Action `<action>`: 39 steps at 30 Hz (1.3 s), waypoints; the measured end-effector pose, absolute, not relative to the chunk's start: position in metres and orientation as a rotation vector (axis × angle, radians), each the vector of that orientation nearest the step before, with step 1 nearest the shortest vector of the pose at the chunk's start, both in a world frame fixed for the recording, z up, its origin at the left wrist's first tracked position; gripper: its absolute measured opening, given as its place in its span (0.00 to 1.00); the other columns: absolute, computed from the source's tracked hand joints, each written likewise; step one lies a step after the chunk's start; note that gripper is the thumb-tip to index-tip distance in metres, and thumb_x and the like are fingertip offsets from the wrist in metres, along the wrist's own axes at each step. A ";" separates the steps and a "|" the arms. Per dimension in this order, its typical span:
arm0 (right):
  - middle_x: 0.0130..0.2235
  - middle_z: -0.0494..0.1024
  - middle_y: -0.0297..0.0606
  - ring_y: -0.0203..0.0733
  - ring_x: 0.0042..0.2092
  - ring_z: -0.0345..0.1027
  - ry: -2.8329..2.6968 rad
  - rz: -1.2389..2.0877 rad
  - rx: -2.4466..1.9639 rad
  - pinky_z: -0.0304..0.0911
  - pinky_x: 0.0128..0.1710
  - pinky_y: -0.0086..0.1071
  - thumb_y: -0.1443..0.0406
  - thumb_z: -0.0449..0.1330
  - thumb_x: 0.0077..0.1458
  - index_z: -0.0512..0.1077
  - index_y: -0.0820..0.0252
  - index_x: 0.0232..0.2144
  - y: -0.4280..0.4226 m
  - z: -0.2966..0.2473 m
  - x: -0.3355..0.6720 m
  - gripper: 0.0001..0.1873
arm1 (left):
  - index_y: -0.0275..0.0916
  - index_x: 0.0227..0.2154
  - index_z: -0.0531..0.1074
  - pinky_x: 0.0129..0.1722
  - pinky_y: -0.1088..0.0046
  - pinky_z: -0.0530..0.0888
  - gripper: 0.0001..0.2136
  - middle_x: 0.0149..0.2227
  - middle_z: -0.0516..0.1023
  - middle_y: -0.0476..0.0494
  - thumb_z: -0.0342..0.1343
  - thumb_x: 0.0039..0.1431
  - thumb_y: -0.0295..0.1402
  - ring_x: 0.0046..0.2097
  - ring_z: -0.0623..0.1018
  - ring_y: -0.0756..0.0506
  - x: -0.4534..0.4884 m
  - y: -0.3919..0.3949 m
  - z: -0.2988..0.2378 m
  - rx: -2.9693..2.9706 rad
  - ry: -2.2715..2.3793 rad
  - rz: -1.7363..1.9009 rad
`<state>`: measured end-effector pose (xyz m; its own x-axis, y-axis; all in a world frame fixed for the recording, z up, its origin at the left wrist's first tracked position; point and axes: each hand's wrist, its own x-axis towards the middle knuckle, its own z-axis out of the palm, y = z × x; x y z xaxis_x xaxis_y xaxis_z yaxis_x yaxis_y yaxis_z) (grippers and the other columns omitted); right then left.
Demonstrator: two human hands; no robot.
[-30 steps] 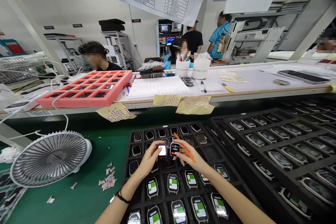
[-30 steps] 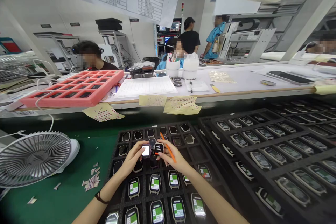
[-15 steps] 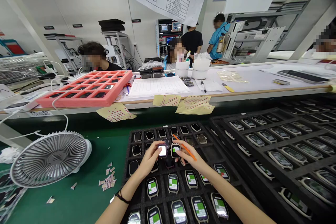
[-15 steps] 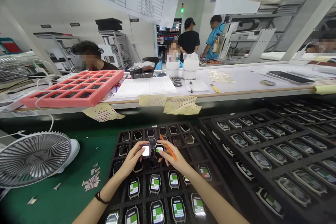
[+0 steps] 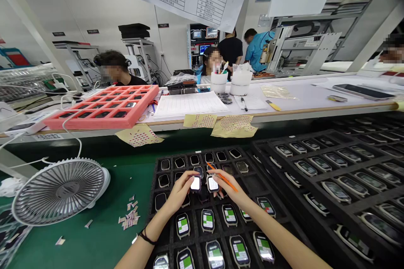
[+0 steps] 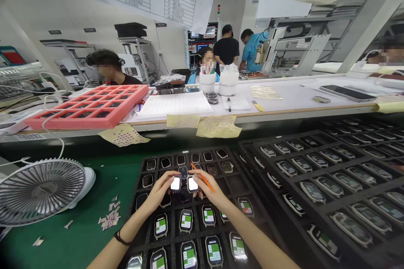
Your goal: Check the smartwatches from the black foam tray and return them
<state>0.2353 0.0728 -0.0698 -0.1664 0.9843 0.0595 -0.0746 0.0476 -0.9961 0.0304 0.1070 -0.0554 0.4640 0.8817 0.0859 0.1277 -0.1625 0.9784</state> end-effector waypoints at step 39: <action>0.27 0.65 0.29 0.31 0.21 0.66 -1.378 1.312 -1.023 0.59 0.18 0.26 0.54 0.57 0.55 0.66 0.54 0.48 0.067 -0.058 0.232 0.20 | 0.40 0.46 0.67 0.40 0.69 0.68 0.14 0.44 0.73 0.42 0.51 0.59 0.39 0.43 0.72 0.43 0.031 0.106 -0.054 1.637 0.864 0.863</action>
